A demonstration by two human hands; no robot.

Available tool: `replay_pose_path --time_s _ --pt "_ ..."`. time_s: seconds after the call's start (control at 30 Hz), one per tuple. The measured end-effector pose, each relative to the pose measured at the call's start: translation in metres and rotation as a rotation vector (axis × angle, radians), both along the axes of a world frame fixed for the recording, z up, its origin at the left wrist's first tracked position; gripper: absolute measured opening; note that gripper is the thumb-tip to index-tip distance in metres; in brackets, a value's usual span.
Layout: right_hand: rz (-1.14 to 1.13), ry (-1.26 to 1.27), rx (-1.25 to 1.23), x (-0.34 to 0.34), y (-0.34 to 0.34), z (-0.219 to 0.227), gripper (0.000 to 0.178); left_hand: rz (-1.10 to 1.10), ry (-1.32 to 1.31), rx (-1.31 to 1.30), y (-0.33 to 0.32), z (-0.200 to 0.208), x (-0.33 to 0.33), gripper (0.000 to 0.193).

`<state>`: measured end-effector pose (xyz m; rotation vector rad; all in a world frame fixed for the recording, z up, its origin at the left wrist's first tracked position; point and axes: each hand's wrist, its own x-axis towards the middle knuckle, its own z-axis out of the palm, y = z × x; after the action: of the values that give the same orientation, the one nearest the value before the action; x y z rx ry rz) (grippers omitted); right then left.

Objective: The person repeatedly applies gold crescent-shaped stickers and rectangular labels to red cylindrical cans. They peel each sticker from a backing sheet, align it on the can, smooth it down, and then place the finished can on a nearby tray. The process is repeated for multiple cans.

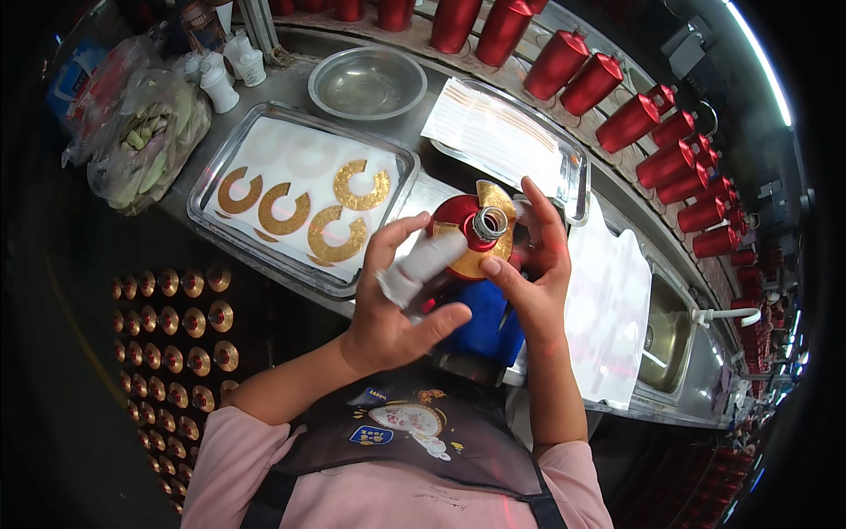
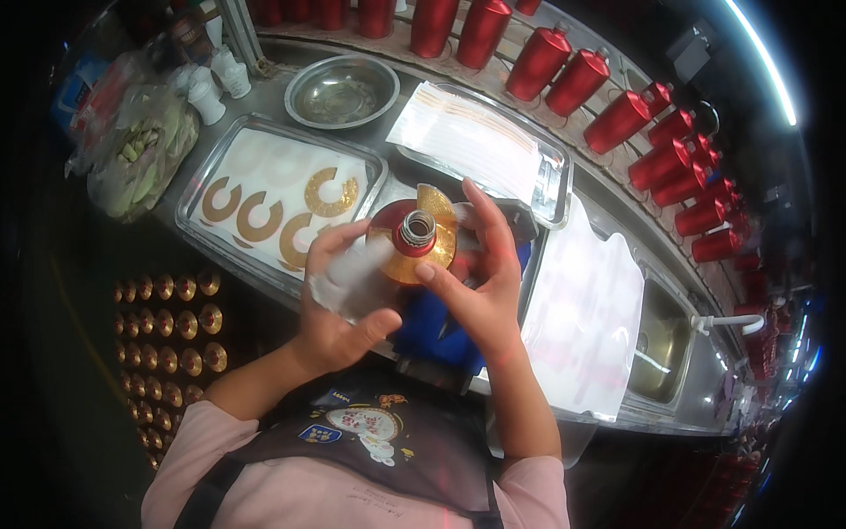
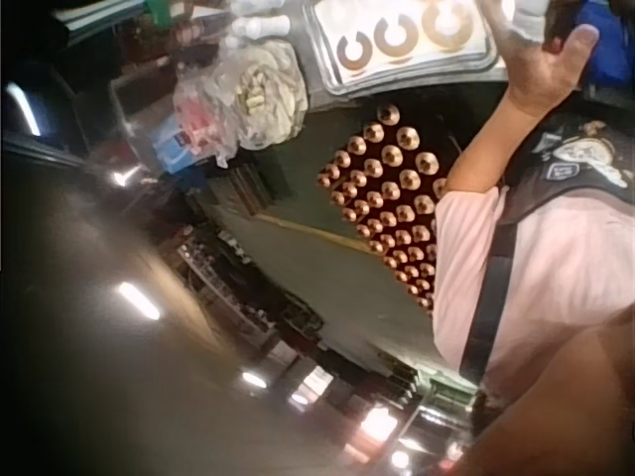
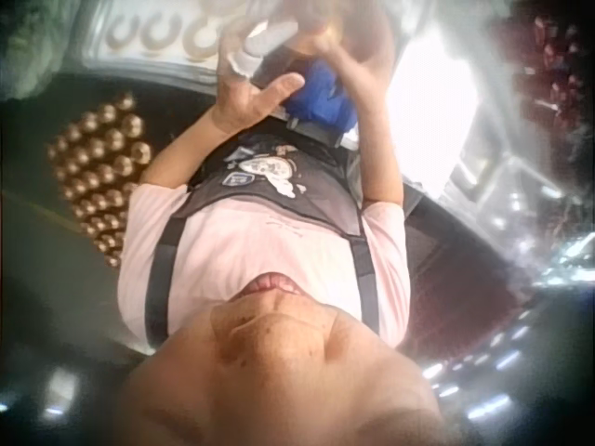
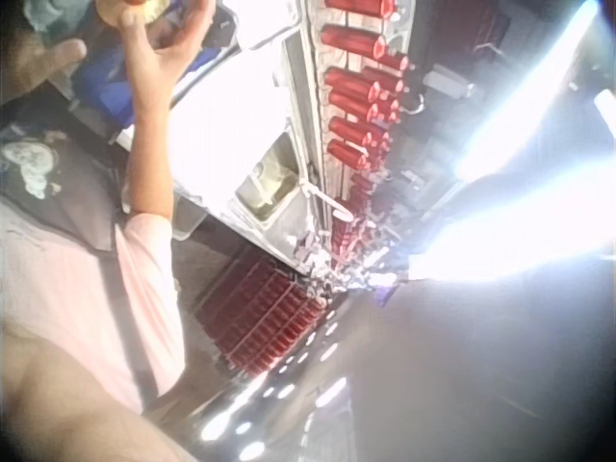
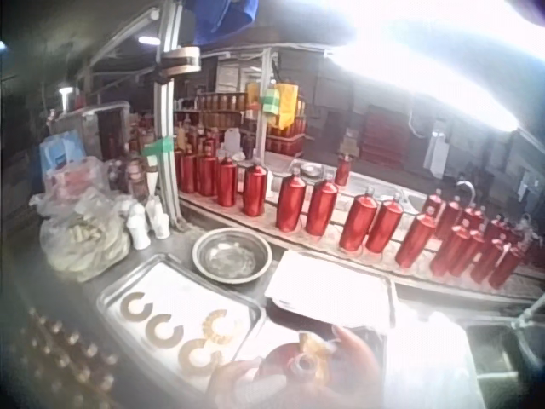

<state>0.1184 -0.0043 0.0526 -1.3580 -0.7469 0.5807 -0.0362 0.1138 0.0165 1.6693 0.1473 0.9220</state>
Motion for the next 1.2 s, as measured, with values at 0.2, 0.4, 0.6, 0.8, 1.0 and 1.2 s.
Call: replay_pose_path --time_s 0.2,0.4,0.6,0.8,1.0,1.2 --pt "0.018 -0.035 -0.009 0.001 0.002 0.0 0.092 0.13 0.017 0.056 0.001 -0.015 0.005 0.064" --pt "0.022 -0.028 0.003 -0.002 0.001 -0.005 0.092 0.249 0.068 0.271 0.018 -0.007 0.01 0.062" --pt "0.015 -0.04 0.002 -0.002 -0.001 -0.008 0.088 0.304 0.088 0.386 -0.008 -0.001 -0.006 0.074" --pt "0.0 0.003 0.017 0.0 -0.002 -0.007 0.068 0.429 0.261 0.508 -0.035 0.001 -0.002 0.063" --pt "0.07 0.113 0.009 0.016 -0.006 0.002 0.051 0.432 0.328 0.54 -0.054 0.018 0.006 0.045" --pt "0.06 -0.018 0.065 0.013 -0.003 -0.006 0.062 0.452 0.191 0.347 -0.043 0.004 0.007 0.093"
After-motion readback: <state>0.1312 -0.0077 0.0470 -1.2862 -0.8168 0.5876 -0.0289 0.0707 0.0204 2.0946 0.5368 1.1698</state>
